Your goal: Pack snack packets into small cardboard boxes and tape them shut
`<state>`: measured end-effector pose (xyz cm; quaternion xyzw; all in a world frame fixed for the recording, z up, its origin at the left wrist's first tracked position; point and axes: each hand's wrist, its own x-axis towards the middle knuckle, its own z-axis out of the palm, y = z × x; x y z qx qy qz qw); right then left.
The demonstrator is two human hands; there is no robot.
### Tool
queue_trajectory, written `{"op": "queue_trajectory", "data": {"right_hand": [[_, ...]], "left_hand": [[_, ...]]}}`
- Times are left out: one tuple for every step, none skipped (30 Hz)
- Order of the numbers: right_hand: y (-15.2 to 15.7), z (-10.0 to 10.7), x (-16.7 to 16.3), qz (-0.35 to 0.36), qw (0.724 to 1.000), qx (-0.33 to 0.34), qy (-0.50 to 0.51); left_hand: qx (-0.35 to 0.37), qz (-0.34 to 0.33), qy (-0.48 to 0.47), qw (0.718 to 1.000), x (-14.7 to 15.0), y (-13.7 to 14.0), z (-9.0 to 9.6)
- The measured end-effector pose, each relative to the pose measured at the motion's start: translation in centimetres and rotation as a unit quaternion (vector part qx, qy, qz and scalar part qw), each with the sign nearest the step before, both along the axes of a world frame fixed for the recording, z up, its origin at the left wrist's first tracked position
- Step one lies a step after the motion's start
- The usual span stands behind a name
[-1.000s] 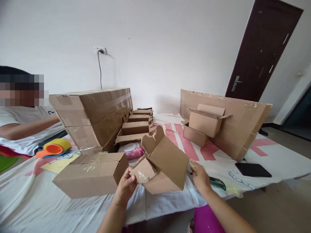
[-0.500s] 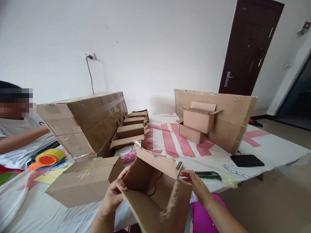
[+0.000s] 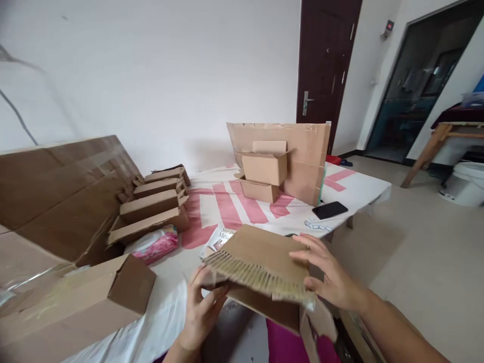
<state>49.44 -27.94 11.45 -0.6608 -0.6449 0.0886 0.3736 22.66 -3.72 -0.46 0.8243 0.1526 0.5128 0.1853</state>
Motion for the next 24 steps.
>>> {"op": "queue_trajectory", "data": {"right_hand": [[-0.9,0.3,-0.4,0.016,0.999,-0.027,-0.018],[-1.8,0.4,-0.7,0.035,0.997,-0.059,-0.041],[-2.7,0.5,-1.1,0.044,0.993,-0.09,-0.065],[-3.5,0.6,-1.5,0.036,0.989,-0.117,-0.088],[-4.1,0.5,-1.7,0.012,0.985,-0.135,-0.104],[-4.6,0.4,-1.7,-0.024,0.983,-0.145,-0.112],[-4.9,0.3,-1.6,-0.063,0.98,-0.151,-0.114],[-5.1,0.2,-1.2,-0.099,0.976,-0.159,-0.111],[-5.3,0.2,-0.8,-0.126,0.971,-0.173,-0.105],[-5.4,0.1,-0.2,-0.144,0.966,-0.189,-0.097],[-5.6,0.1,0.5,-0.155,0.962,-0.206,-0.086],[-5.8,0.0,1.1,-0.155,0.96,-0.221,-0.071],[-6.2,-0.1,1.7,-0.146,0.959,-0.236,-0.053],[-6.6,-0.3,2.1,-0.126,0.959,-0.251,-0.034],[-7.1,-0.6,2.3,-0.101,0.958,-0.269,-0.015],[-7.5,-1.0,2.3,-0.07,0.954,-0.29,0.001],[-7.9,-1.6,2.0,-0.037,0.949,-0.313,0.015],[-8.2,-2.2,1.6,-0.012,0.943,-0.332,0.024],[-8.4,-2.9,1.1,0.003,0.939,-0.344,0.028],[-8.5,-3.8,0.6,0.007,0.938,-0.345,0.028],[-8.4,-4.7,0.2,-0.005,0.941,-0.338,0.025],[-8.4,-5.7,0.2,-0.034,0.943,-0.329,0.022],[-8.3,-6.7,0.5,-0.092,0.942,-0.322,0.035],[-8.3,-7.6,1.3,-0.17,0.93,-0.319,0.063]], "left_hand": [[0.064,-0.006,0.005,0.998,0.5,-0.7,0.2],[0.091,-0.023,0.007,0.996,0.9,-1.5,0.5],[0.107,-0.045,0.008,0.993,1.3,-2.4,0.6],[0.127,-0.064,0.011,0.99,1.8,-3.4,0.7],[0.139,-0.083,0.012,0.987,2.3,-4.4,0.6],[0.146,-0.102,0.014,0.984,2.8,-5.4,0.4],[0.151,-0.122,0.016,0.981,3.4,-6.4,0.1],[0.157,-0.146,0.019,0.977,3.9,-7.3,-0.2],[0.161,-0.171,0.021,0.972,4.4,-8.2,-0.6],[0.165,-0.197,0.025,0.966,4.8,-8.9,-0.9],[0.167,-0.222,0.027,0.96,5.1,-9.5,-1.3],[0.167,-0.241,0.029,0.955,5.3,-10.0,-1.6],[0.167,-0.256,0.029,0.952,5.5,-10.4,-1.9],[0.165,-0.262,0.029,0.951,5.7,-10.8,-2.1],[0.166,-0.262,0.027,0.95,5.8,-11.1,-2.3],[0.169,-0.26,0.023,0.951,5.9,-11.3,-2.6],[0.171,-0.254,0.022,0.952,6.1,-11.6,-2.8],[0.17,-0.249,0.027,0.953,6.2,-11.8,-3.0],[0.168,-0.246,0.034,0.954,6.4,-11.9,-3.3],[0.165,-0.248,0.045,0.954,6.5,-12.1,-3.5],[0.162,-0.256,0.059,0.951,6.7,-12.2,-3.6],[0.157,-0.266,0.075,0.948,6.8,-12.2,-3.7],[0.149,-0.274,0.09,0.946,6.9,-12.2,-3.7],[0.139,-0.277,0.104,0.945,6.9,-12.2,-3.7]]}}
